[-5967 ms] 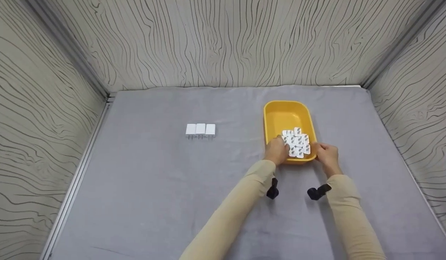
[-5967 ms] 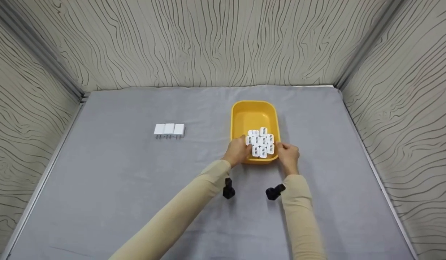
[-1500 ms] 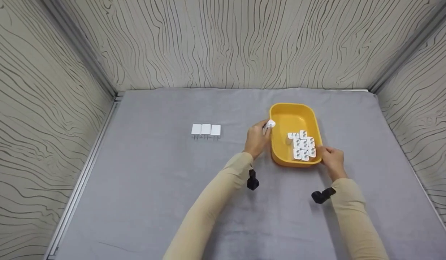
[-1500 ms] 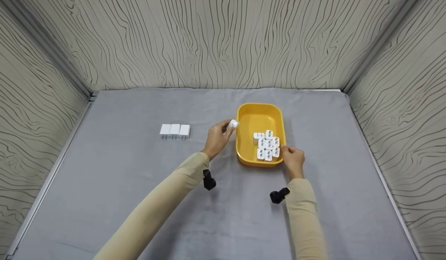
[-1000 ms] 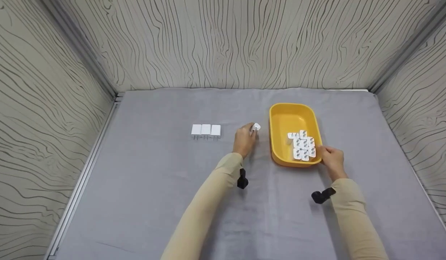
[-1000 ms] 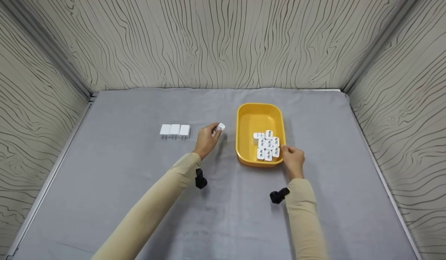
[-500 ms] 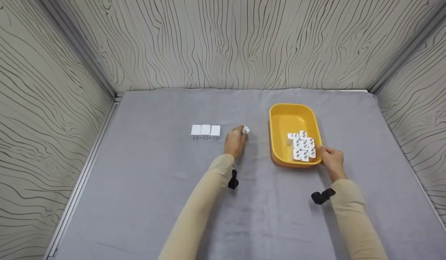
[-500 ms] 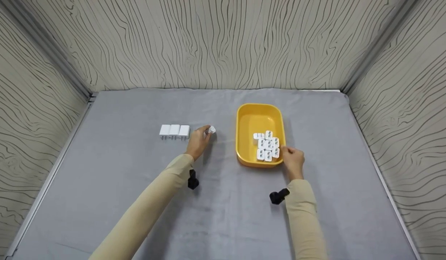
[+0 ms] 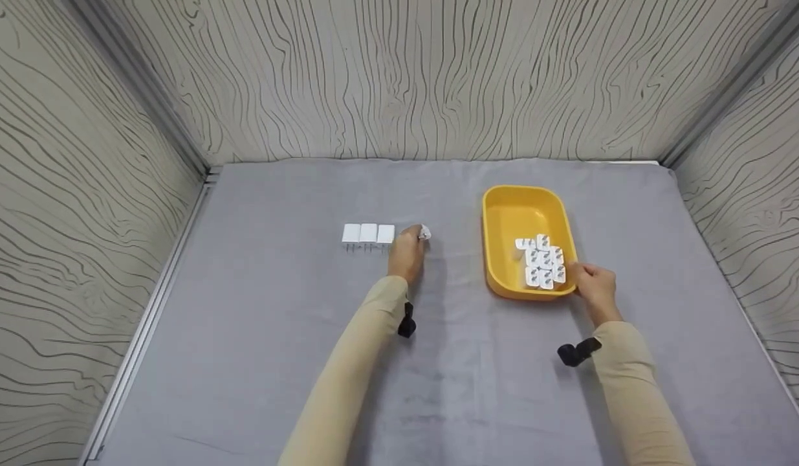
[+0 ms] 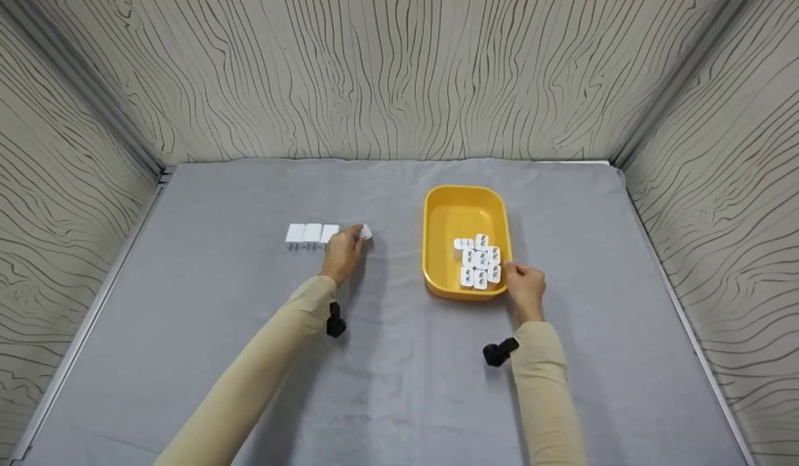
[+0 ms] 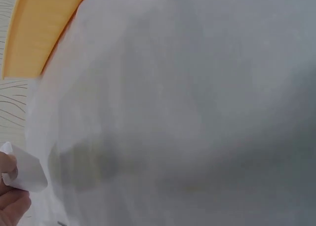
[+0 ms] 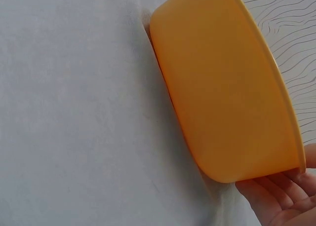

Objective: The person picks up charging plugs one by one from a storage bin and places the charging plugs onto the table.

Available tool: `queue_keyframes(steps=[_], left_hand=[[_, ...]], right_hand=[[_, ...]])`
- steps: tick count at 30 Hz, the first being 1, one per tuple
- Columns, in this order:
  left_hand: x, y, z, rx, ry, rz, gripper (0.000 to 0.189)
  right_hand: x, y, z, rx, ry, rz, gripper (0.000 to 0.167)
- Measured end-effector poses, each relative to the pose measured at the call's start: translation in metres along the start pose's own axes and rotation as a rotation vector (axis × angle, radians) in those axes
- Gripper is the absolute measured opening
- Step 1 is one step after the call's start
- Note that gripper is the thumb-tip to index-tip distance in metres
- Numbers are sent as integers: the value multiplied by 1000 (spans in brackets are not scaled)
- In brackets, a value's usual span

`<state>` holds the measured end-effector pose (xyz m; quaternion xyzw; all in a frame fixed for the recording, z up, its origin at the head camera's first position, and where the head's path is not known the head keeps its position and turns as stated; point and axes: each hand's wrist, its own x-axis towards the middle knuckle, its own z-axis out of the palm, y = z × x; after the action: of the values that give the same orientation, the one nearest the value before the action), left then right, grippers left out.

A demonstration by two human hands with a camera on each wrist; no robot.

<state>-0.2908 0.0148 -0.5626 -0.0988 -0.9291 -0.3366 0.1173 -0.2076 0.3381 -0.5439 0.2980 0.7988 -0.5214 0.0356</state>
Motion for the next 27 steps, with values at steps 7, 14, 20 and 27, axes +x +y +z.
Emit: queue_keyframes(steps=[7, 14, 20, 27], left_hand=[[-3, -7, -1, 31, 33, 15, 20], [-2, -16, -2, 84, 61, 33, 20], [1, -24, -5, 122, 55, 61, 17], [3, -34, -6, 162, 85, 106, 16]], right_hand=[[2, 0, -1, -28, -1, 6, 51], [1, 1, -1, -9, -15, 3, 52], [1, 0, -1, -15, 5, 0, 51], [1, 1, -1, -7, 24, -5, 50]])
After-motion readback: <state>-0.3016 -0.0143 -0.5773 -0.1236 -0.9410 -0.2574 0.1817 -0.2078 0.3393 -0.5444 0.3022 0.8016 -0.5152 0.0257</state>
